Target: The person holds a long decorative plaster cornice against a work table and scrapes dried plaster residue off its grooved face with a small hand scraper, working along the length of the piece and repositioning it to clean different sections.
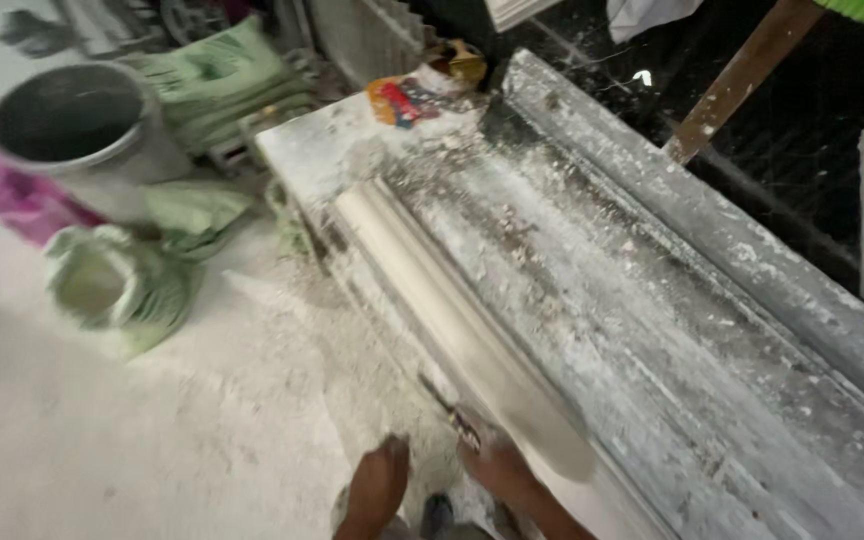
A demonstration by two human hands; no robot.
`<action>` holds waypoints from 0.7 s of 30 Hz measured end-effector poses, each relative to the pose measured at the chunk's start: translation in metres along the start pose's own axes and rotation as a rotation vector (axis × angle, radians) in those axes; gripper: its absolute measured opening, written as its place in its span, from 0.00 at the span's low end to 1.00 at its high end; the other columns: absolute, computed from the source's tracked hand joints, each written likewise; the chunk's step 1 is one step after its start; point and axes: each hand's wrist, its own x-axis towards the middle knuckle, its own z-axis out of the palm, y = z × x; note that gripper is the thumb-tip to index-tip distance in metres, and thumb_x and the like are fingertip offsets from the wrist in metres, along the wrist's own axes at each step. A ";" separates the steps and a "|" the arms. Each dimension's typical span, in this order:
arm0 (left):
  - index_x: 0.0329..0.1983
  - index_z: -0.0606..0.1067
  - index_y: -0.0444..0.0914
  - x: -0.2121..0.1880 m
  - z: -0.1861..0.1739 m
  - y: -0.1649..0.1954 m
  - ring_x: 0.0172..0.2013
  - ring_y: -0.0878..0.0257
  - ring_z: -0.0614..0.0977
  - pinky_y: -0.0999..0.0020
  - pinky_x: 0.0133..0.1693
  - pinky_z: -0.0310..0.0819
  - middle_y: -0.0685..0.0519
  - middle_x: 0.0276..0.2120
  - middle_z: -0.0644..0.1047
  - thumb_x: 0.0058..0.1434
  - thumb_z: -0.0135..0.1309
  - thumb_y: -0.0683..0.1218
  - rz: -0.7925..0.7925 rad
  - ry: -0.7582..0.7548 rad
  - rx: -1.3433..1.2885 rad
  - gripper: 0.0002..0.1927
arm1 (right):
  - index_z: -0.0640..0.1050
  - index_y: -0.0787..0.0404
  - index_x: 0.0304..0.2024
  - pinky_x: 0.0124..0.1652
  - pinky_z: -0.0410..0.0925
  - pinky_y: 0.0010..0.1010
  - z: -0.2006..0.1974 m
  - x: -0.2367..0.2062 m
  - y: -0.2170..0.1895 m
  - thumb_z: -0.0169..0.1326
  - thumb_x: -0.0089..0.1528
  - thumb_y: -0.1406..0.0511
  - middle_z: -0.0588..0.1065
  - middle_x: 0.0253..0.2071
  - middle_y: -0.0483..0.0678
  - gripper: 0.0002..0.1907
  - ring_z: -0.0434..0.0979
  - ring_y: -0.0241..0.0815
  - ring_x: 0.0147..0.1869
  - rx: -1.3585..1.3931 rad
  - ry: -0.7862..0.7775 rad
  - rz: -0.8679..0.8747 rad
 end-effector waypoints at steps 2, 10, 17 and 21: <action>0.60 0.69 0.29 0.058 -0.022 0.013 0.49 0.37 0.80 0.48 0.48 0.78 0.31 0.53 0.76 0.67 0.48 0.46 0.337 0.513 0.054 0.22 | 0.67 0.52 0.71 0.51 0.69 0.45 -0.022 0.056 -0.009 0.54 0.68 0.50 0.75 0.53 0.65 0.31 0.78 0.58 0.53 -0.128 0.030 0.110; 0.70 0.65 0.41 0.298 -0.085 0.027 0.66 0.39 0.67 0.47 0.62 0.65 0.33 0.68 0.63 0.60 0.50 0.42 0.587 0.168 0.405 0.31 | 0.77 0.55 0.60 0.38 0.72 0.52 -0.014 0.224 0.013 0.49 0.66 0.49 0.80 0.32 0.62 0.26 0.80 0.62 0.36 -0.531 0.322 0.210; 0.42 0.81 0.39 0.342 -0.035 0.053 0.52 0.49 0.77 0.49 0.52 0.70 0.44 0.46 0.79 0.63 0.52 0.46 0.696 -0.309 0.397 0.10 | 0.79 0.54 0.52 0.30 0.72 0.50 -0.040 0.196 -0.003 0.48 0.65 0.46 0.80 0.31 0.58 0.25 0.80 0.59 0.30 -0.521 0.195 0.420; 0.32 0.83 0.40 0.339 -0.016 0.073 0.46 0.50 0.79 0.50 0.49 0.72 0.47 0.37 0.82 0.58 0.54 0.46 0.948 -0.467 0.473 0.09 | 0.76 0.48 0.58 0.35 0.75 0.43 -0.074 0.178 -0.029 0.48 0.64 0.47 0.83 0.35 0.55 0.25 0.84 0.54 0.37 -0.403 0.147 0.455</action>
